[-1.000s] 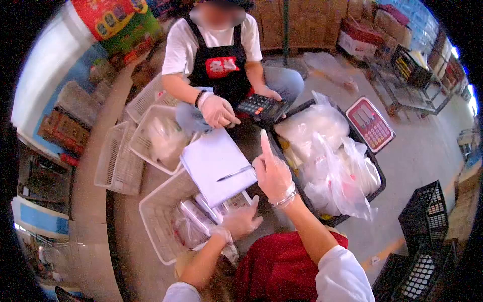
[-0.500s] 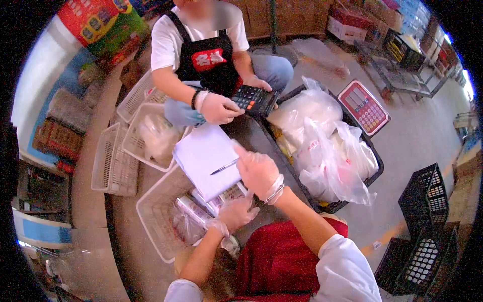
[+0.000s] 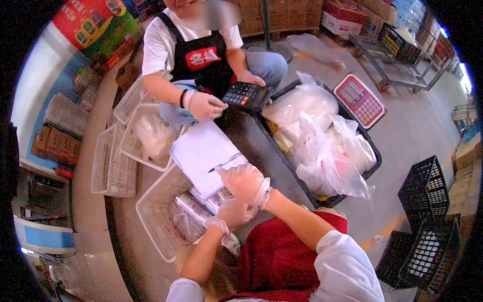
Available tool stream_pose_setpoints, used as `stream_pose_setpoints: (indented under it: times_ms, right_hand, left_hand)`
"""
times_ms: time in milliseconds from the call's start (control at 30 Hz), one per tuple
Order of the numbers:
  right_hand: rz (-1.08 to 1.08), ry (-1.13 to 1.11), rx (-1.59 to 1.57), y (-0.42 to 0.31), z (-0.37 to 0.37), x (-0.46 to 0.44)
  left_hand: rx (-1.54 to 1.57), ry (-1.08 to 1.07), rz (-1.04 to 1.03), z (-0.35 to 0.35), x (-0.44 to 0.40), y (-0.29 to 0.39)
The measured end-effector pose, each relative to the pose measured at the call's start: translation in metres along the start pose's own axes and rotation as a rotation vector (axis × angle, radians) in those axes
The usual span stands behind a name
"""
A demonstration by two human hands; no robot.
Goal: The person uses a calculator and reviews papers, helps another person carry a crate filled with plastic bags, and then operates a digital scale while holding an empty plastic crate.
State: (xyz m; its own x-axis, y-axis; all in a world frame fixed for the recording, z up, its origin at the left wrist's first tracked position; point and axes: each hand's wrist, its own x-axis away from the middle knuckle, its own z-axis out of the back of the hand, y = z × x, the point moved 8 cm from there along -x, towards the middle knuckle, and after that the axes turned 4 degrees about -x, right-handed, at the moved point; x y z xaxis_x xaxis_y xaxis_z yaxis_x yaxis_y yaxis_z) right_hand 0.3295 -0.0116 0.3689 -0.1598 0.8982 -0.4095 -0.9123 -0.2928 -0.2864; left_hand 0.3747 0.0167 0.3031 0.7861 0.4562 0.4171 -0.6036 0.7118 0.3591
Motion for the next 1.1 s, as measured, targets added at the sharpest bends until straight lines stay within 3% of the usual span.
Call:
stream_pose_setpoints:
  times_ms: [100, 167, 233, 500, 700, 867, 967, 1100]
  right_hand:
    - [0.046, 0.011, 0.010, -0.003, -0.002, 0.002]
    - [0.062, 0.008, 0.028, -0.007, -0.002, 0.003]
    - [0.041, -0.091, 0.132, -0.009, -0.005, 0.004]
    - [0.092, 0.004, 0.041, -0.014, 0.002, 0.010]
    - [0.099, -0.017, 0.016, -0.019, 0.003, 0.015]
    - [0.095, -0.082, -0.031, -0.020, -0.017, 0.028]
    - [0.149, -0.185, 0.143, -0.034, -0.022, 0.036]
    - [0.199, -0.231, 0.226, -0.045, -0.033, 0.051]
  left_hand:
    - [0.088, 0.054, 0.008, 0.000, 0.000, -0.002]
    - [0.038, -0.040, 0.015, -0.009, -0.001, -0.005]
    - [0.055, 0.012, -0.016, -0.014, -0.003, -0.006]
    - [0.110, 0.108, -0.023, -0.012, 0.001, -0.002]
    - [0.132, -0.033, -0.038, -0.028, 0.001, 0.000]
    - [0.145, 0.218, -0.125, -0.050, -0.005, -0.007]
    - [0.142, 0.272, -0.180, -0.065, -0.005, -0.007]
    - [0.189, 0.134, -0.126, -0.096, -0.006, -0.008]
